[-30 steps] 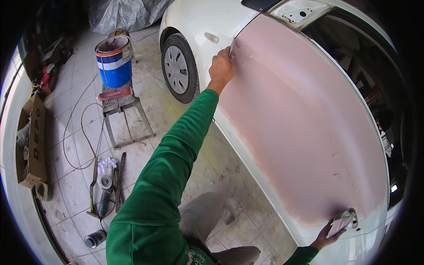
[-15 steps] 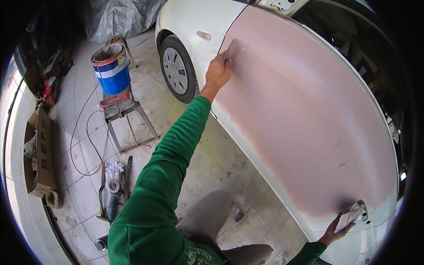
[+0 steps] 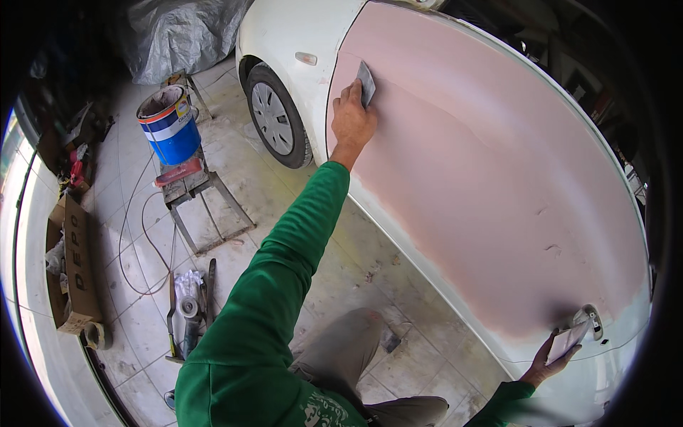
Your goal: The person sands the surface of a white car door using a sanding block and sandpaper. They move the sanding block in circular and back-and-forth motions across the door panel, focusing on smoothing the surface.
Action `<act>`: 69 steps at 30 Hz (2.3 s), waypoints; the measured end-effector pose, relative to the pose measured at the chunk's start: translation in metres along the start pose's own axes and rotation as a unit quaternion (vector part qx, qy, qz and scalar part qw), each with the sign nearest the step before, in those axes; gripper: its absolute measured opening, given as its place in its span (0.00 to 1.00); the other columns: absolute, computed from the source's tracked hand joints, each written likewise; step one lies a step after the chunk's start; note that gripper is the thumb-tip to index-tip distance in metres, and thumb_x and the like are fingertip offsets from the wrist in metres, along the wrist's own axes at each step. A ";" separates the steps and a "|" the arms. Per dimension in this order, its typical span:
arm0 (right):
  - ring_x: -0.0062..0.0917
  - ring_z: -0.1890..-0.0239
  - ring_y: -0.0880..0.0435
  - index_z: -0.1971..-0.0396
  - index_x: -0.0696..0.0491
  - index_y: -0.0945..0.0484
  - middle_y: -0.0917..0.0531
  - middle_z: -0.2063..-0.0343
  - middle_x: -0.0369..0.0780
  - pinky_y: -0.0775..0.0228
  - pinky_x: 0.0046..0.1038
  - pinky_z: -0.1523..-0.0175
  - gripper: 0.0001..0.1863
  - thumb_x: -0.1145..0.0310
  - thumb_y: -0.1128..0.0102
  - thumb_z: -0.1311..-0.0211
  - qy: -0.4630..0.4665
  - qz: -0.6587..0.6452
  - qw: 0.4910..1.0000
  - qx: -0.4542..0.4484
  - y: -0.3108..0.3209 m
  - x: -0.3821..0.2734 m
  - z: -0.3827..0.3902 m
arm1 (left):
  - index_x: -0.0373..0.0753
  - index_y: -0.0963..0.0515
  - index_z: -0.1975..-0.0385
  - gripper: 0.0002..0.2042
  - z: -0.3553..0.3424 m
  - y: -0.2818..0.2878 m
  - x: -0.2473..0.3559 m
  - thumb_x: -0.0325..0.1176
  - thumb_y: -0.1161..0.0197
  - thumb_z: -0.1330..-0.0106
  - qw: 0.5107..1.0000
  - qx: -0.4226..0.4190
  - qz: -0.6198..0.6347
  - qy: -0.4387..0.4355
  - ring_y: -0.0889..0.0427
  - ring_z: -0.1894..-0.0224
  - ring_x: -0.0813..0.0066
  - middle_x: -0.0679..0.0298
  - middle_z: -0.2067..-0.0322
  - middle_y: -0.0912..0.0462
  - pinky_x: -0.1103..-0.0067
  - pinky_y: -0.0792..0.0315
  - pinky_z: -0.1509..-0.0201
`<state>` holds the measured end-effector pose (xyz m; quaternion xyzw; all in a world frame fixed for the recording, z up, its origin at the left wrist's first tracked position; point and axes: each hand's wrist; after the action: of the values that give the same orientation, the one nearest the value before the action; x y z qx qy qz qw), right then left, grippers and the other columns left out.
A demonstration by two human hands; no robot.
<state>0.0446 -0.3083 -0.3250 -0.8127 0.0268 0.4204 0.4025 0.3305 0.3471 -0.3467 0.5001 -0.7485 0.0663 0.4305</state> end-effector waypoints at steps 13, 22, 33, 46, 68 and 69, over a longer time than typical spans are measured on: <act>0.33 0.45 0.21 0.33 0.61 0.35 0.22 0.43 0.45 0.29 0.35 0.37 0.32 0.50 0.48 0.23 -0.008 -0.038 0.999 -0.022 0.014 -0.001 -0.012 | 0.42 0.29 0.33 0.27 -0.074 0.032 -0.059 0.31 0.47 0.35 0.991 -0.052 0.102 0.066 0.20 0.42 0.45 0.44 0.47 0.18 0.59 0.28 0.37; 0.32 0.44 0.22 0.32 0.57 0.35 0.22 0.43 0.43 0.36 0.41 0.33 0.33 0.48 0.48 0.24 -0.030 -0.030 0.997 -0.060 0.017 -0.007 -0.010 | 0.42 0.28 0.34 0.27 -0.062 0.008 -0.033 0.30 0.46 0.36 0.995 -0.017 0.075 0.062 0.22 0.40 0.46 0.51 0.40 0.22 0.60 0.27 0.35; 0.33 0.46 0.21 0.32 0.56 0.34 0.21 0.44 0.43 0.38 0.43 0.32 0.32 0.48 0.49 0.23 -0.050 -0.079 0.983 -0.158 0.041 -0.006 -0.018 | 0.39 0.31 0.32 0.29 0.054 -0.001 0.090 0.26 0.43 0.38 0.995 -0.030 0.085 0.047 0.26 0.42 0.46 0.54 0.40 0.25 0.58 0.27 0.39; 0.33 0.47 0.21 0.33 0.56 0.33 0.21 0.43 0.39 0.32 0.45 0.36 0.30 0.48 0.53 0.22 -0.057 -0.105 0.988 -0.094 0.043 -0.014 0.012 | 0.35 0.38 0.30 0.37 0.170 -0.004 0.220 0.25 0.36 0.43 0.993 -0.073 0.088 -0.033 0.31 0.40 0.49 0.58 0.37 0.30 0.59 0.22 0.44; 0.31 0.42 0.18 0.34 0.58 0.32 0.20 0.41 0.43 0.20 0.33 0.42 0.30 0.50 0.51 0.22 -0.232 -0.214 0.949 -0.021 0.049 -0.006 0.151 | 0.35 0.41 0.28 0.35 0.336 0.046 0.333 0.25 0.36 0.35 0.819 -0.403 0.361 -0.192 0.29 0.33 0.59 0.54 0.36 0.29 0.69 0.27 0.37; 0.31 0.42 0.18 0.33 0.57 0.32 0.20 0.41 0.43 0.20 0.32 0.43 0.30 0.49 0.51 0.22 -0.247 -0.204 0.947 -0.021 0.043 0.002 0.159 | 0.36 0.42 0.27 0.34 0.348 0.057 0.316 0.28 0.37 0.32 0.779 -0.455 0.410 -0.131 0.28 0.34 0.62 0.53 0.35 0.31 0.69 0.27 0.37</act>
<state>-0.0760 -0.2297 -0.4048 -0.6798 -0.2485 0.5175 0.4563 0.0429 -0.0279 -0.3188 -0.1048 -0.8749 -0.1781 0.4380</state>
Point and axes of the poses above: each hand's wrist, its own z-axis away from the middle knuckle, its own y-axis out of the back of the hand, x = y × z
